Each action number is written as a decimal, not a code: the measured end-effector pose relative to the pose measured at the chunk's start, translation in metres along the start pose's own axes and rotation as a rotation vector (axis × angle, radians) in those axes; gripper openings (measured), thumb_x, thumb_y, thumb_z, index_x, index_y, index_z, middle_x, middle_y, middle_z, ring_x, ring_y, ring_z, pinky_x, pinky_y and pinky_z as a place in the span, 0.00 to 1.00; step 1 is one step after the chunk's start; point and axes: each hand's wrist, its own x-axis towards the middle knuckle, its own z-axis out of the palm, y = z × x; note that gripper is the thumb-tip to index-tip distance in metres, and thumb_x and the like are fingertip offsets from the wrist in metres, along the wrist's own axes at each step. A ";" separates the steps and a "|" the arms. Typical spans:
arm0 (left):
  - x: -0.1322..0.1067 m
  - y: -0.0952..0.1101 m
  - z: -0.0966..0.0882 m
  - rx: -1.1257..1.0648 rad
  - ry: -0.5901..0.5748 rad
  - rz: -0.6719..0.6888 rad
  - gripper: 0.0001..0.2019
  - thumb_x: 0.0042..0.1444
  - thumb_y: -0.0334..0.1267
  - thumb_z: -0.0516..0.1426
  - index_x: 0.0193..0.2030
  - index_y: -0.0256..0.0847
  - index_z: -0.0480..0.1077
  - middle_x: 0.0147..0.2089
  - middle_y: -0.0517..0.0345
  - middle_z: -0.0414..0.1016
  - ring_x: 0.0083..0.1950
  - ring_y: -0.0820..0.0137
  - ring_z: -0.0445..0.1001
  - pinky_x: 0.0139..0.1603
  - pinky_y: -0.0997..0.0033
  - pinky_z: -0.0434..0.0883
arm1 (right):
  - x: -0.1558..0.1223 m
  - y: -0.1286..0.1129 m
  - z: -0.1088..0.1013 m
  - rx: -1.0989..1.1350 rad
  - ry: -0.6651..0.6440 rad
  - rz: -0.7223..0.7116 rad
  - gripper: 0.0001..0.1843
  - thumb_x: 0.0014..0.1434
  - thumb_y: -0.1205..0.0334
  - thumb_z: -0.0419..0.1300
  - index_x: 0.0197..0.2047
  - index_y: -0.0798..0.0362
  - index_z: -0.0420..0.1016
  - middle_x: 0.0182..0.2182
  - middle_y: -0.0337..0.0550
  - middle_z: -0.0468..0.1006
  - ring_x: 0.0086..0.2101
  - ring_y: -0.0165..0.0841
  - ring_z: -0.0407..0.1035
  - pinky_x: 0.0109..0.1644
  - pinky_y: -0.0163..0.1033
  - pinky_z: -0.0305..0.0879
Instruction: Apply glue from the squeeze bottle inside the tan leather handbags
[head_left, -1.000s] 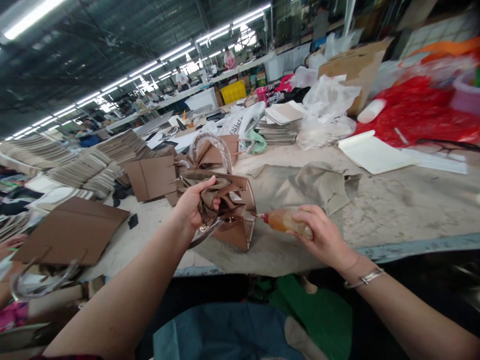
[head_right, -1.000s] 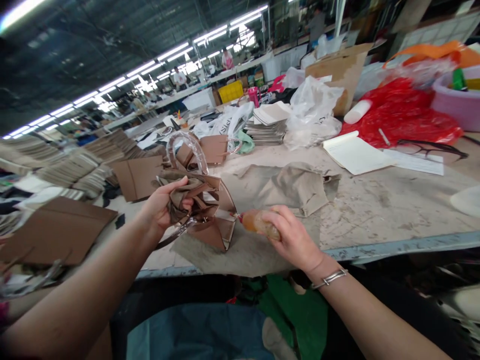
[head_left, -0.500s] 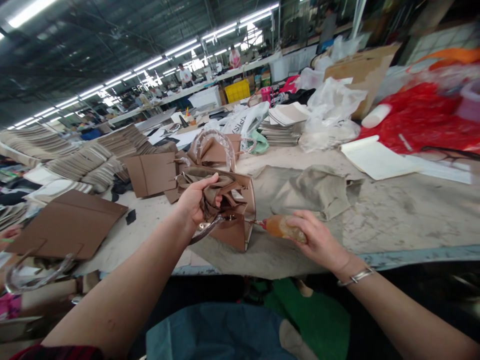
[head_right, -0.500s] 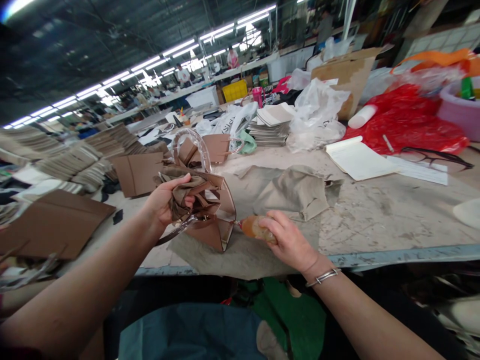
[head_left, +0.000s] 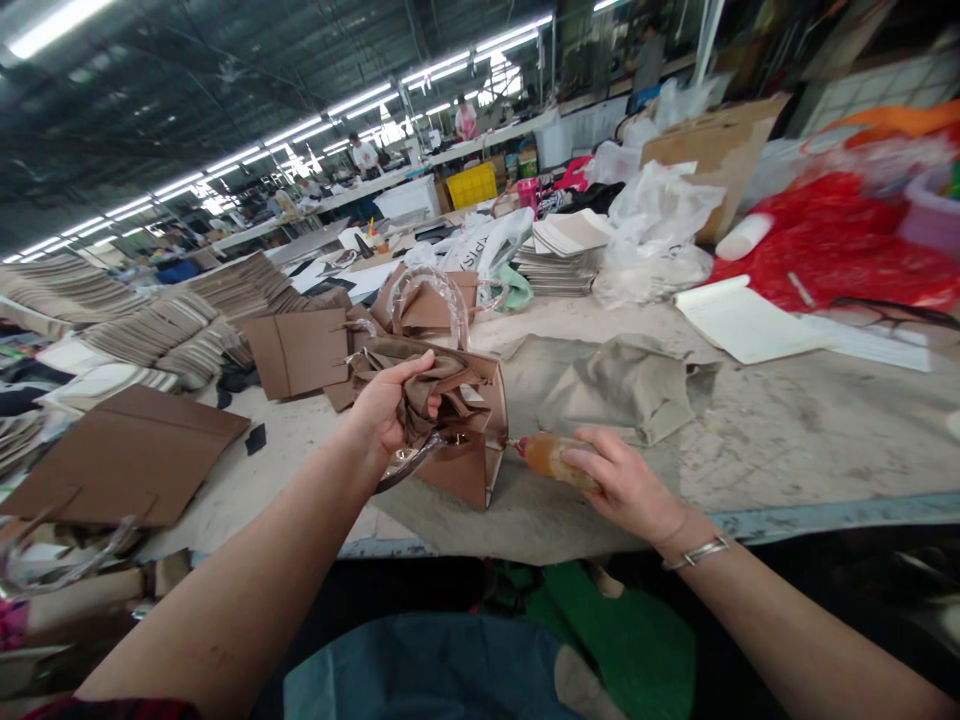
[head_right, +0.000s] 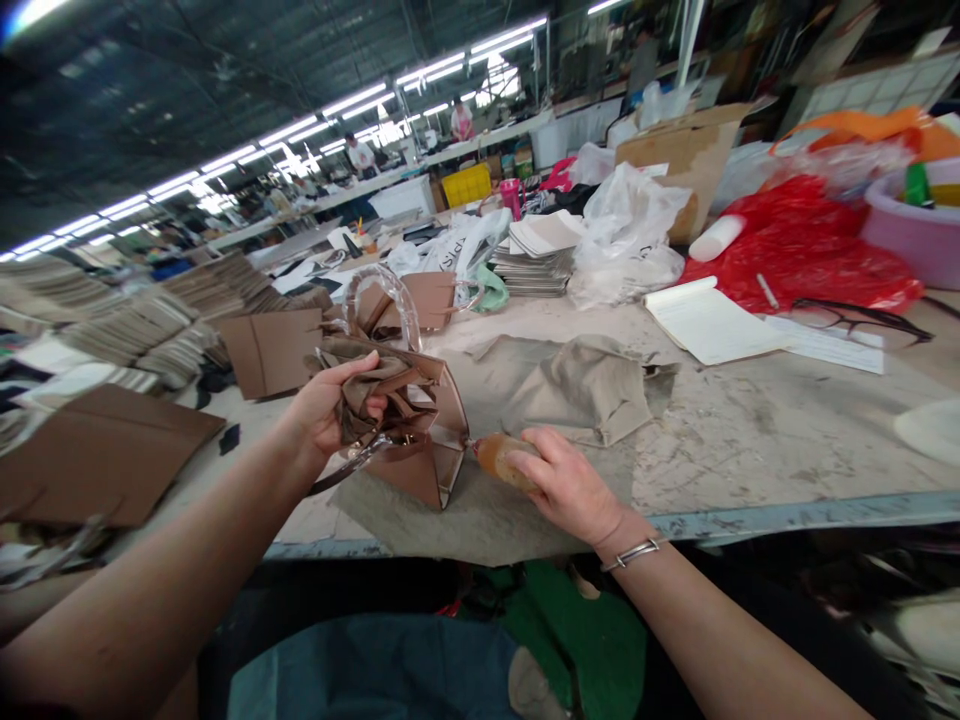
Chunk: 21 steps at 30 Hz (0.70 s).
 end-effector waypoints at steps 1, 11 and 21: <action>0.000 0.000 -0.001 -0.001 -0.009 0.006 0.12 0.65 0.34 0.53 0.33 0.30 0.71 0.18 0.53 0.73 0.13 0.73 0.68 0.12 0.78 0.68 | 0.001 0.000 -0.001 -0.014 0.006 -0.010 0.25 0.51 0.80 0.53 0.51 0.52 0.65 0.48 0.53 0.67 0.45 0.44 0.66 0.45 0.49 0.73; 0.002 0.000 -0.004 0.006 -0.019 0.010 0.11 0.65 0.34 0.53 0.35 0.28 0.72 0.22 0.51 0.75 0.14 0.74 0.67 0.12 0.78 0.68 | 0.016 -0.002 -0.022 0.085 0.362 0.109 0.21 0.60 0.68 0.63 0.55 0.48 0.64 0.48 0.52 0.67 0.48 0.43 0.67 0.46 0.47 0.71; 0.008 0.001 -0.009 0.020 -0.029 0.018 0.10 0.65 0.32 0.53 0.39 0.27 0.72 0.24 0.49 0.77 0.14 0.74 0.69 0.13 0.77 0.70 | 0.042 -0.007 -0.033 0.130 0.518 0.137 0.20 0.62 0.62 0.65 0.54 0.47 0.64 0.46 0.49 0.68 0.48 0.42 0.66 0.48 0.48 0.69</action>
